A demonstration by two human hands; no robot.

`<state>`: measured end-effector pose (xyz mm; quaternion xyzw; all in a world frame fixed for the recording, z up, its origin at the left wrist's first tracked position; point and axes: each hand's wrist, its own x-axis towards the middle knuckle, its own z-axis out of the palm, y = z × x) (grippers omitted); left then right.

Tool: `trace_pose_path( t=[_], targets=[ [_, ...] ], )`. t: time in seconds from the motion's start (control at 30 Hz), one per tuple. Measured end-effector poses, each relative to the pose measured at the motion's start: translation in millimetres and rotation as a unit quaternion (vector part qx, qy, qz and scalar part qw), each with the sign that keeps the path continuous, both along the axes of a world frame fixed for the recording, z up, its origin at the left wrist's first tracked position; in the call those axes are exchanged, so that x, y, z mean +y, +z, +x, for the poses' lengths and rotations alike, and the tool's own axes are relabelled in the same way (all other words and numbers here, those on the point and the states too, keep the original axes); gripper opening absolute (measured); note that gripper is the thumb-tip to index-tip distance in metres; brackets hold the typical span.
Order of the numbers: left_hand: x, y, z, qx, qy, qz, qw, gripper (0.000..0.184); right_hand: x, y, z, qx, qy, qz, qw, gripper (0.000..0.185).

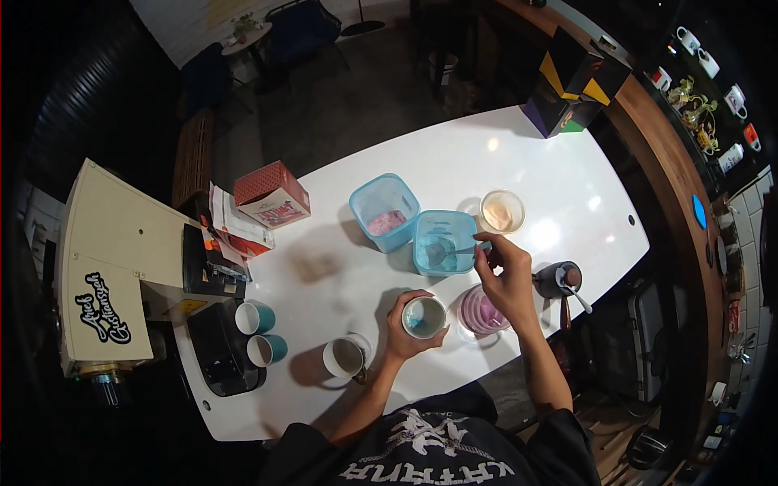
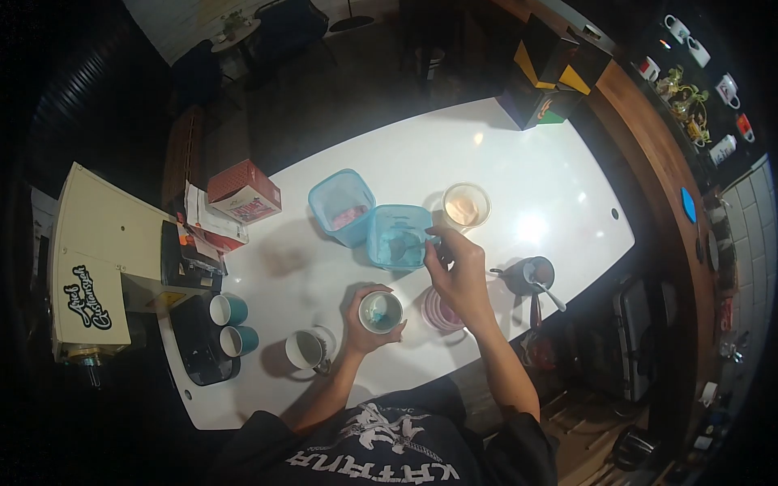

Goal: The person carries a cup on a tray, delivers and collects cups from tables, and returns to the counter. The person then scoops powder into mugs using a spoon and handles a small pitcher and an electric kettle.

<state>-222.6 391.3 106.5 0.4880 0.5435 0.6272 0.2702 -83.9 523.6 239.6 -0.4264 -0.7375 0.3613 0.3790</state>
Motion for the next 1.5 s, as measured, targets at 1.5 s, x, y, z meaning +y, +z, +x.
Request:
trace_pose_path(
  t=[1.5],
  targets=[
    [2,-3,-3,-0.004,-0.019,-0.001,1.0,0.069,6,-15,-3,0.035,-0.049,-0.01,0.998,0.01]
  ],
)
